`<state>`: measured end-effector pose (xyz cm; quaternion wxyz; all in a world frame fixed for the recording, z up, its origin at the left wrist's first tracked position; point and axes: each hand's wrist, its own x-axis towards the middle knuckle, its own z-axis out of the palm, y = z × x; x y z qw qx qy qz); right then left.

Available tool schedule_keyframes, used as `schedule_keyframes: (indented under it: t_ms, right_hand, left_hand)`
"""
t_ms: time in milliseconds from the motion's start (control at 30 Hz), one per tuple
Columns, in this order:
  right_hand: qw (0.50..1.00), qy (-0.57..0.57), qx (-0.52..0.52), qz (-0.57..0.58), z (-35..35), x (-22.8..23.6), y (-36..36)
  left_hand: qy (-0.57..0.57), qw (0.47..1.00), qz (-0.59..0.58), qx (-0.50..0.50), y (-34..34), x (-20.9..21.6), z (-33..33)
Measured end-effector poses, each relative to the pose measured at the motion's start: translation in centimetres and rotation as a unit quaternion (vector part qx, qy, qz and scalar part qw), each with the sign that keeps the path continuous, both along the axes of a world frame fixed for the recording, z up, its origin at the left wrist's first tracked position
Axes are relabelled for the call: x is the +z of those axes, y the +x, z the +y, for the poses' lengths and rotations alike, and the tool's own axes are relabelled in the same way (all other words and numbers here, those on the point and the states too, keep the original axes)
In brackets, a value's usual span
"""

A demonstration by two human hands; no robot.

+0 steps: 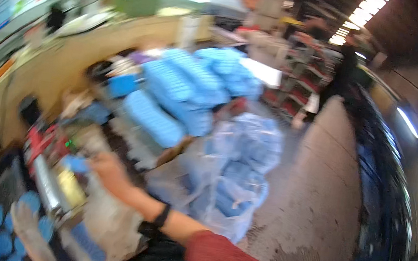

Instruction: Apply glue to shoe soles using a mechanical roller and stack them for processing.

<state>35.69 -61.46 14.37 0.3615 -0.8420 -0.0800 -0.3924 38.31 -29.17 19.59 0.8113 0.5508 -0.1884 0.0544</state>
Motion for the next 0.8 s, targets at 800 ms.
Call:
schedule_keyframes:
  t_ms: [800]
  right_hand:
    - [0.862, 0.233, 0.107, 0.438, 6.2, -6.4, -4.6]
  left_hand:
    - [0.023, 0.987, 0.134, -0.092, 1.0, -4.2, -2.3]
